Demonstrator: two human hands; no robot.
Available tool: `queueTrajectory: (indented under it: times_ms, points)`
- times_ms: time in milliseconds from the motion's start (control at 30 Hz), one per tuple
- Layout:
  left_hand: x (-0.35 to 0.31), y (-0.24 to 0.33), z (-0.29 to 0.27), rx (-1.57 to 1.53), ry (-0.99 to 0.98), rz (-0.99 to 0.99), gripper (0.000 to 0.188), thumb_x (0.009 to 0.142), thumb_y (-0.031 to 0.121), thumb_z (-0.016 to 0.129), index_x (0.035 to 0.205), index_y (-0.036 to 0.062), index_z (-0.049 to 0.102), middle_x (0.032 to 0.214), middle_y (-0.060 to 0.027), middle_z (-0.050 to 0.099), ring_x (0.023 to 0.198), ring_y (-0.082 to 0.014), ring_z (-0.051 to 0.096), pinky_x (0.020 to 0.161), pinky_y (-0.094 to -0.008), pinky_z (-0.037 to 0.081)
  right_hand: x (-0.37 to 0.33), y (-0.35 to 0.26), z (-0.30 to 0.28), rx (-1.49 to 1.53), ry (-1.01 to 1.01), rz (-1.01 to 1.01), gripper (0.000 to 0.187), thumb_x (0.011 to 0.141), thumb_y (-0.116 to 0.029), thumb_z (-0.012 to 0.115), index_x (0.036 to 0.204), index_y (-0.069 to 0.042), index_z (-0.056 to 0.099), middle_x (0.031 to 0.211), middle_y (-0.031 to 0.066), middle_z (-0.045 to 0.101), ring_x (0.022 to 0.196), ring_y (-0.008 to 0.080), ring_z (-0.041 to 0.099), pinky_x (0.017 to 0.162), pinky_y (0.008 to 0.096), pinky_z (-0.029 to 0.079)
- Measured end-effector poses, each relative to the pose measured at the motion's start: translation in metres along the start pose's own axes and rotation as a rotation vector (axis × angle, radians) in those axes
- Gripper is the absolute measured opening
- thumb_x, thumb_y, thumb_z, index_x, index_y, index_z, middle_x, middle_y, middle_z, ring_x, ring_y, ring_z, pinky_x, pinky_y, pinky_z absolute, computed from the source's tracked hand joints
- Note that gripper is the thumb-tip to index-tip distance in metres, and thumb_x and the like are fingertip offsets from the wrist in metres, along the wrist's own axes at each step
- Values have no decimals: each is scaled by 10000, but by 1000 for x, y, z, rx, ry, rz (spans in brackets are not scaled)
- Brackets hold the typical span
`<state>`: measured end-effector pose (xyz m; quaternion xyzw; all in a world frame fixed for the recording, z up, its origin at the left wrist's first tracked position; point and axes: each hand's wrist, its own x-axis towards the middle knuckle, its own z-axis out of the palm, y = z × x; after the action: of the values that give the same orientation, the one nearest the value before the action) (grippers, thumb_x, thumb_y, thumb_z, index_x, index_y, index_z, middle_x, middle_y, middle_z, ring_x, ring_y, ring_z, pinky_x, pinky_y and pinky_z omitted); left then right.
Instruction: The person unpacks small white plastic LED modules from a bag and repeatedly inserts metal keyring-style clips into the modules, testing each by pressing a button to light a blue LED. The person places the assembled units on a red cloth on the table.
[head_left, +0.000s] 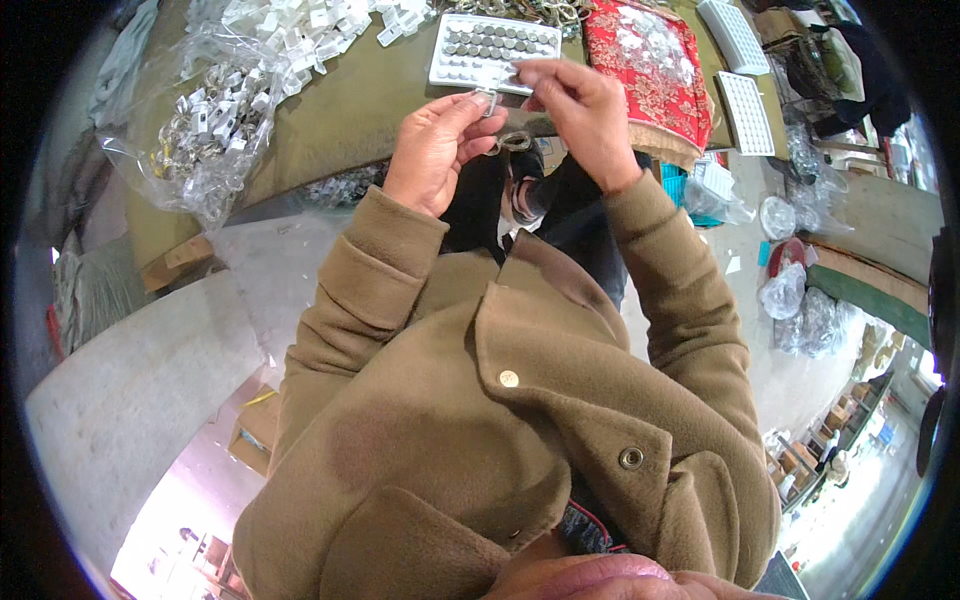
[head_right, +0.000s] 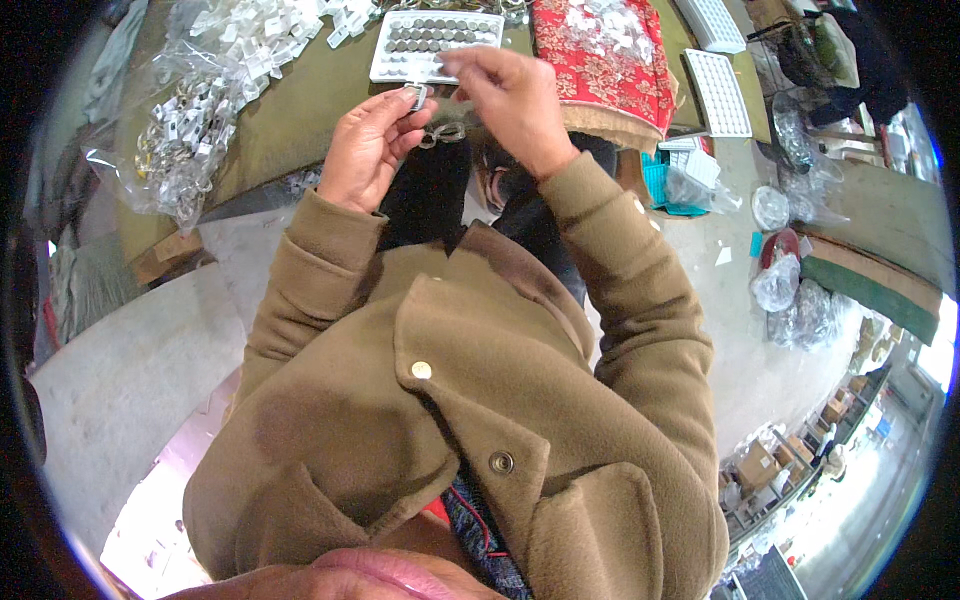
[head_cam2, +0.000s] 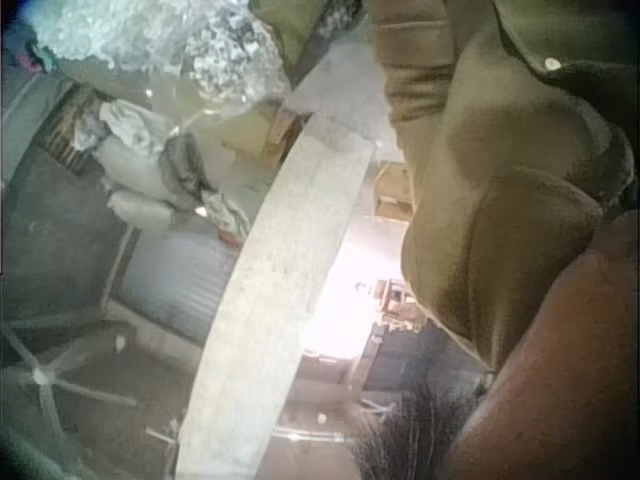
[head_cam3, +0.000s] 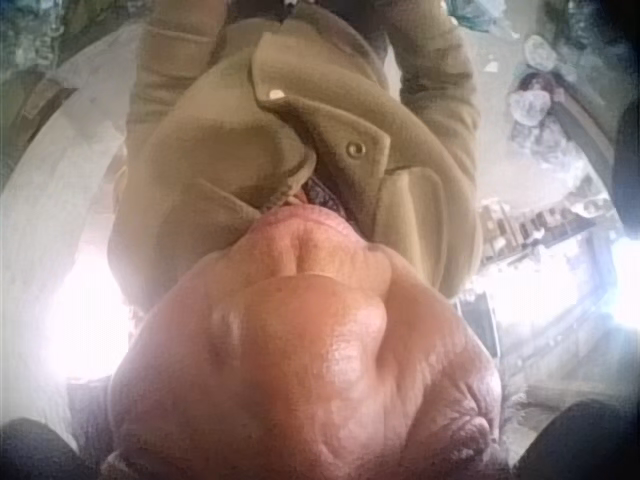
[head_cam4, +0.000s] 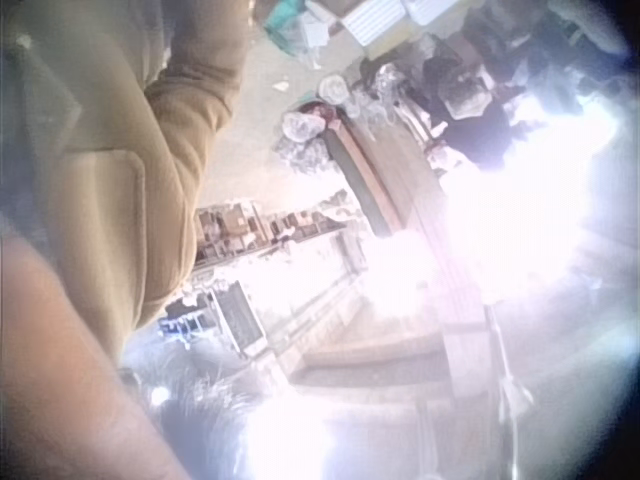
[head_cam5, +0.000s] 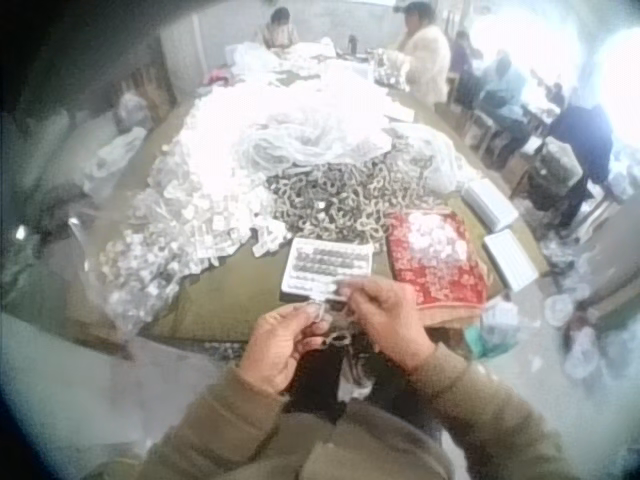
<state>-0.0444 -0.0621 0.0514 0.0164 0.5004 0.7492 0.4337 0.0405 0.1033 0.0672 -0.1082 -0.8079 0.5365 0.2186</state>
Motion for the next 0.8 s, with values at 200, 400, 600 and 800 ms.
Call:
queueTrajectory:
  times_ms: [200,400,600,800]
  points:
    - [2,3,-2,80,-6,41,207,964,204,577,1034,22,646,954,-70,694,807,-78,664,582,-160,507,38,23,14,-632,128,-344,136,870,-109,632,988,-76,690,884,94,645,766,281,655,666,338,531]
    - [3,3,-3,7,8,18,214,974,190,560,1070,12,632,999,-93,694,852,-101,675,639,-177,546,36,27,21,-717,78,-277,132,838,-78,615,962,-97,655,922,94,619,811,326,639,688,385,529]
    - [2,6,-3,-61,-48,21,220,963,128,559,1123,-18,598,1040,-116,682,922,-146,681,730,-216,583,34,17,13,-365,44,-219,176,867,-28,634,1041,-57,641,902,70,650,808,166,654,720,286,524]
    - [-4,4,5,-47,-73,44,213,927,117,611,1095,-13,628,992,-91,684,899,-131,672,723,-218,556,4,-4,15,47,-2,-77,189,819,22,650,1003,-16,635,865,76,636,809,143,642,727,257,517]
